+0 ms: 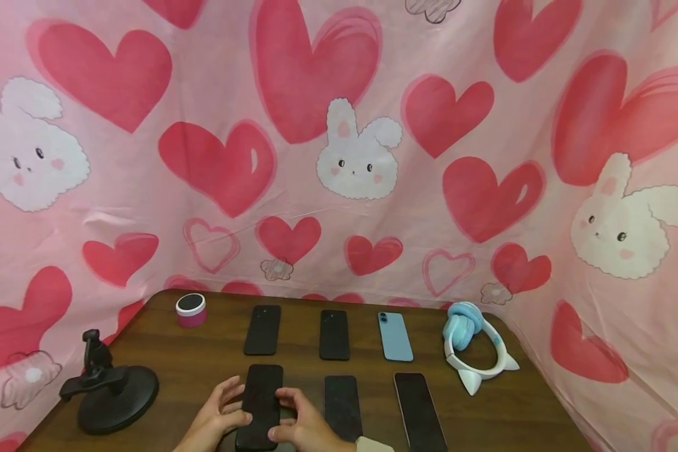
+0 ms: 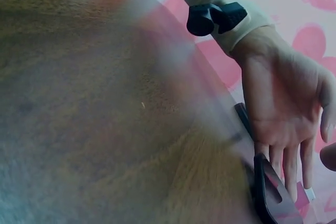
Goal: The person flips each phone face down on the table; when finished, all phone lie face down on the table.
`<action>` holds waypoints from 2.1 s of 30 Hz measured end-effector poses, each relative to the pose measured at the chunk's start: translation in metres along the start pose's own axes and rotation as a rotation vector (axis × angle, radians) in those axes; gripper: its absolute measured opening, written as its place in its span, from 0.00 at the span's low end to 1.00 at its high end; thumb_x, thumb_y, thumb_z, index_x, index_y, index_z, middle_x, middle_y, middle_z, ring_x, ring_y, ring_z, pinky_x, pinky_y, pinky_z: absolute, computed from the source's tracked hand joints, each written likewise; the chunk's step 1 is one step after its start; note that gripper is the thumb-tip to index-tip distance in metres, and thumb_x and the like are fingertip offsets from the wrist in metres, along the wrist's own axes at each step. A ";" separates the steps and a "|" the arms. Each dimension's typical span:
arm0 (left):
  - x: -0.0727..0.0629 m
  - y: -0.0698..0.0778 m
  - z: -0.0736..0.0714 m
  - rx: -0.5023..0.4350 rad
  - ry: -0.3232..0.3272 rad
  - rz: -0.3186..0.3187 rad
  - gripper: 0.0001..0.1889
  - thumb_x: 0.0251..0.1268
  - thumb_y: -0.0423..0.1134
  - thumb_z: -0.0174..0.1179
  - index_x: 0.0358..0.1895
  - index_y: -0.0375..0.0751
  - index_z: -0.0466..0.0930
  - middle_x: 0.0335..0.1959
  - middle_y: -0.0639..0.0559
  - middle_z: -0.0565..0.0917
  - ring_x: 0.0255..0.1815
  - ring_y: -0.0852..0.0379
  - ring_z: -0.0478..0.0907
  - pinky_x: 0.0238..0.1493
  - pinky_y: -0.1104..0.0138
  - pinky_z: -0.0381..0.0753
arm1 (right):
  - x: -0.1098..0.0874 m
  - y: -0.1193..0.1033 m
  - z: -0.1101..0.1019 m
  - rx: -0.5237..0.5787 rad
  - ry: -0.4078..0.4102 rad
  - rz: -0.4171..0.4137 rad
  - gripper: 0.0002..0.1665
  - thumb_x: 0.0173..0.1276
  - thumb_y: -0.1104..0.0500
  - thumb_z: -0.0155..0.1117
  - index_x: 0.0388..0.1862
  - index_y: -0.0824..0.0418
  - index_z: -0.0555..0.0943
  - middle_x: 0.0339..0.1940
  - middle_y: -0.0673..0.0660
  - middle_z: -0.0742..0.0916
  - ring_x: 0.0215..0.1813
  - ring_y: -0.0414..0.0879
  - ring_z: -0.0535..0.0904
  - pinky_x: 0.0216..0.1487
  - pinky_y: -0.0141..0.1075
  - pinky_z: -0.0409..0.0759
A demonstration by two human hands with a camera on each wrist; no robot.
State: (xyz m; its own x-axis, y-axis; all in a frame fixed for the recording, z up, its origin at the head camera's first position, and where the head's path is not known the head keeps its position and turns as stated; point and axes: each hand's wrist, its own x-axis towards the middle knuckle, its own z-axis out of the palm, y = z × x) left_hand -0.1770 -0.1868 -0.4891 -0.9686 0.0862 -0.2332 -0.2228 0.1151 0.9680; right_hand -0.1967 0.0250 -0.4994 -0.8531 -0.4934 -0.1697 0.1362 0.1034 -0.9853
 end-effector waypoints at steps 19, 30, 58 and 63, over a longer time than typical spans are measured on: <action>0.008 -0.005 -0.012 -0.297 -0.318 0.261 0.26 0.78 0.31 0.42 0.75 0.47 0.50 0.66 0.54 0.76 0.59 0.63 0.79 0.58 0.68 0.79 | 0.008 -0.017 -0.006 -0.023 -0.163 -0.131 0.37 0.68 0.66 0.62 0.74 0.62 0.63 0.68 0.62 0.75 0.65 0.52 0.76 0.61 0.44 0.83; 0.011 0.002 -0.016 -0.432 -0.662 0.389 0.28 0.80 0.31 0.28 0.70 0.68 0.61 0.69 0.67 0.72 0.68 0.65 0.69 0.69 0.67 0.74 | 0.004 -0.018 -0.007 0.021 -0.156 -0.212 0.36 0.70 0.64 0.59 0.74 0.66 0.60 0.74 0.67 0.72 0.74 0.57 0.68 0.66 0.40 0.78; 0.008 -0.017 0.012 -0.011 0.093 0.025 0.37 0.69 0.40 0.57 0.69 0.18 0.51 0.66 0.11 0.61 0.62 0.26 0.74 0.54 0.47 0.84 | 0.006 0.002 -0.009 -0.038 0.016 -0.084 0.29 0.64 0.67 0.63 0.65 0.66 0.71 0.59 0.62 0.83 0.59 0.53 0.80 0.55 0.45 0.84; 0.007 -0.011 0.011 -0.016 0.106 -0.006 0.37 0.71 0.41 0.56 0.71 0.20 0.50 0.69 0.13 0.60 0.68 0.23 0.67 0.56 0.45 0.82 | 0.006 0.002 -0.006 0.008 -0.015 -0.102 0.31 0.63 0.69 0.63 0.66 0.68 0.69 0.58 0.64 0.82 0.60 0.56 0.82 0.55 0.46 0.86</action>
State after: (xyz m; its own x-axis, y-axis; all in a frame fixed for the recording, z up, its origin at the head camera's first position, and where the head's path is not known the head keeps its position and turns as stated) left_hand -0.1805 -0.1766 -0.5022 -0.9733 -0.0201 -0.2288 -0.2297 0.0995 0.9682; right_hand -0.2046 0.0275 -0.5025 -0.8551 -0.5139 -0.0686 0.0530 0.0451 -0.9976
